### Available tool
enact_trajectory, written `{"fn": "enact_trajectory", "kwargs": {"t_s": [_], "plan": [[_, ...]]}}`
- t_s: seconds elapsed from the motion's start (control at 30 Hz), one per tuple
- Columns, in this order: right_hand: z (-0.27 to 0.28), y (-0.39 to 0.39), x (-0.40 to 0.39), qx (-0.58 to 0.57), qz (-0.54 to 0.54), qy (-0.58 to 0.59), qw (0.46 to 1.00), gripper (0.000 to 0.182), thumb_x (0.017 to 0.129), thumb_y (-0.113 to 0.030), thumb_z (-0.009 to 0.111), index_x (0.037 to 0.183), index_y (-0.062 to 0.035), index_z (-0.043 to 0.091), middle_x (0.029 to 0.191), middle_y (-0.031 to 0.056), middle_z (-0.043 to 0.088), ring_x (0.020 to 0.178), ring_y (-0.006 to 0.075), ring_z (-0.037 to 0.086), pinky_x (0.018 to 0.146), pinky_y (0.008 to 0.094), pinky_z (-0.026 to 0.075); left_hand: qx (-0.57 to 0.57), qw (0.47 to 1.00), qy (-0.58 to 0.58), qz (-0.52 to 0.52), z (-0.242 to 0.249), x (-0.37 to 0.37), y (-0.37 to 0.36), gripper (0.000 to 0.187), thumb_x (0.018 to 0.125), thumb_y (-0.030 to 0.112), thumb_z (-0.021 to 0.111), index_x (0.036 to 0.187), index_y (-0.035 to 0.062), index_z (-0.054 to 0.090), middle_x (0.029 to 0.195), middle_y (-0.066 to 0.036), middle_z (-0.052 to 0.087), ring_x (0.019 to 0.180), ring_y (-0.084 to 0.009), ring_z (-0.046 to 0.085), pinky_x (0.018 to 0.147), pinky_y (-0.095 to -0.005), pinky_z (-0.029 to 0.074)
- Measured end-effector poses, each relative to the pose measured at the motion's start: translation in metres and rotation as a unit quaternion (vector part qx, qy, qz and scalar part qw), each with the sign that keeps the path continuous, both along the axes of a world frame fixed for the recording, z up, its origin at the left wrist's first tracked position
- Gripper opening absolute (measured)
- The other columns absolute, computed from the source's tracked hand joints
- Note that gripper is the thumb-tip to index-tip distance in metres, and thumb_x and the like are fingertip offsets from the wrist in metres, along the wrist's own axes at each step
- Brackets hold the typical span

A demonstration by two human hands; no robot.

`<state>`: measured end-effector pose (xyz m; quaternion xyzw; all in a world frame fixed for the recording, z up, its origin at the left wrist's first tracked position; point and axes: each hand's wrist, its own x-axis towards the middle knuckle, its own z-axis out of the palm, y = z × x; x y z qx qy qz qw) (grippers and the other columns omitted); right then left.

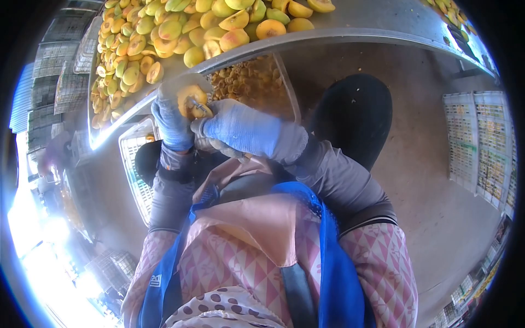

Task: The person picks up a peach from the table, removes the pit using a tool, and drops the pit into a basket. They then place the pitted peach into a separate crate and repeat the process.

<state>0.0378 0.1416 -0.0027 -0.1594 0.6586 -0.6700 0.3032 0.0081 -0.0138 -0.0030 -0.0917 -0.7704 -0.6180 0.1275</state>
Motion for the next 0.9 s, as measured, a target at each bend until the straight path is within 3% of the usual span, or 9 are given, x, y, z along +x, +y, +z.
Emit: {"fn": "enact_trajectory", "kwargs": {"t_s": [0.1,0.2,0.3,0.37,0.47,0.5,0.6,0.8,0.9], "plan": [[-0.025,-0.005,0.0,0.027,-0.057,0.351,0.934,0.019,0.094,-0.02,0.057,0.091,-0.0037,0.065,0.077,0.0156,0.064,0.071,0.033,0.064,0.067,0.0385,0.052,-0.059,0.996,-0.012,-0.062,-0.008,-0.007,-0.018,0.03,0.097,0.023,0.052,0.098,-0.0038,0.063,0.08,-0.008,0.067,0.074,-0.0141,0.064,0.062,-0.0273,0.051],[-0.029,-0.004,-0.002,0.031,-0.035,0.346,0.937,0.021,0.094,-0.018,0.056,0.104,-0.0016,0.062,0.085,0.0214,0.065,0.08,0.0371,0.065,0.067,0.0436,0.052,-0.193,0.977,-0.018,-0.093,-0.009,-0.006,-0.026,0.03,0.085,0.003,0.063,0.114,-0.0013,0.057,0.096,-0.013,0.068,0.087,-0.023,0.068,0.075,-0.0324,0.055],[-0.013,0.002,0.004,0.034,-0.035,0.218,0.975,0.024,0.092,-0.019,0.058,0.107,-0.0012,0.061,0.091,0.025,0.065,0.087,0.0413,0.064,0.073,0.0449,0.052,-0.15,0.98,-0.081,-0.102,-0.006,-0.003,-0.025,0.032,0.086,0.003,0.062,0.117,-0.0011,0.056,0.101,-0.014,0.067,0.091,-0.0246,0.067,0.077,-0.0329,0.055],[-0.016,0.0,0.007,0.048,-0.07,0.236,0.968,0.018,0.091,-0.018,0.059,0.098,-0.002,0.064,0.084,0.0209,0.065,0.08,0.0382,0.064,0.07,0.0424,0.051,-0.056,0.985,-0.104,-0.125,-0.02,-0.006,-0.032,0.032,0.086,0.003,0.063,0.117,-0.0011,0.056,0.103,-0.014,0.067,0.093,-0.0253,0.067,0.078,-0.0334,0.055],[-0.028,-0.004,0.005,0.002,-0.089,0.259,0.962,0.017,0.091,-0.018,0.061,0.092,-0.0023,0.065,0.075,0.0161,0.064,0.07,0.0324,0.064,0.065,0.0389,0.05,-0.278,0.954,0.055,-0.1,-0.013,-0.004,-0.032,0.031,0.088,0.004,0.062,0.118,-0.0011,0.057,0.101,-0.014,0.067,0.091,-0.0236,0.067,0.078,-0.033,0.055],[-0.031,-0.005,0.004,-0.025,-0.09,0.265,0.96,0.017,0.091,-0.019,0.062,0.092,-0.0023,0.065,0.072,0.0147,0.064,0.067,0.0303,0.064,0.062,0.0377,0.05,-0.168,0.978,-0.019,-0.12,-0.012,-0.004,-0.031,0.03,0.088,0.005,0.062,0.117,-0.001,0.057,0.1,-0.013,0.068,0.089,-0.023,0.067,0.078,-0.0333,0.055],[-0.027,-0.003,0.006,-0.096,-0.042,0.076,0.992,0.019,0.095,-0.022,0.059,0.089,-0.0044,0.063,0.067,0.0071,0.06,0.055,0.0187,0.058,0.049,0.0308,0.045,0.062,0.979,-0.147,-0.127,-0.006,-0.003,-0.022,0.026,0.092,0.014,0.061,0.112,-0.0021,0.061,0.095,-0.011,0.069,0.082,-0.0185,0.066,0.074,-0.0304,0.054],[-0.011,0.008,0.006,-0.268,0.058,-0.313,0.909,0.022,0.099,-0.026,0.055,0.086,-0.0089,0.058,0.064,0.0002,0.054,0.04,0.0094,0.044,0.033,0.0251,0.031,0.048,0.989,-0.113,-0.078,0.011,0.007,-0.003,0.03,0.097,0.024,0.06,0.101,-0.0037,0.07,0.085,-0.007,0.071,0.072,-0.0092,0.063,0.063,-0.0221,0.05],[-0.012,0.017,0.0,-0.317,0.113,-0.376,0.863,0.021,0.099,-0.025,0.055,0.092,-0.0061,0.06,0.066,0.0014,0.057,0.046,0.012,0.051,0.04,0.027,0.039,0.01,0.996,-0.061,-0.061,0.003,0.004,-0.004,0.027,0.096,0.021,0.06,0.1,-0.0028,0.071,0.082,-0.003,0.069,0.07,-0.0067,0.059,0.061,-0.0211,0.047]]}}
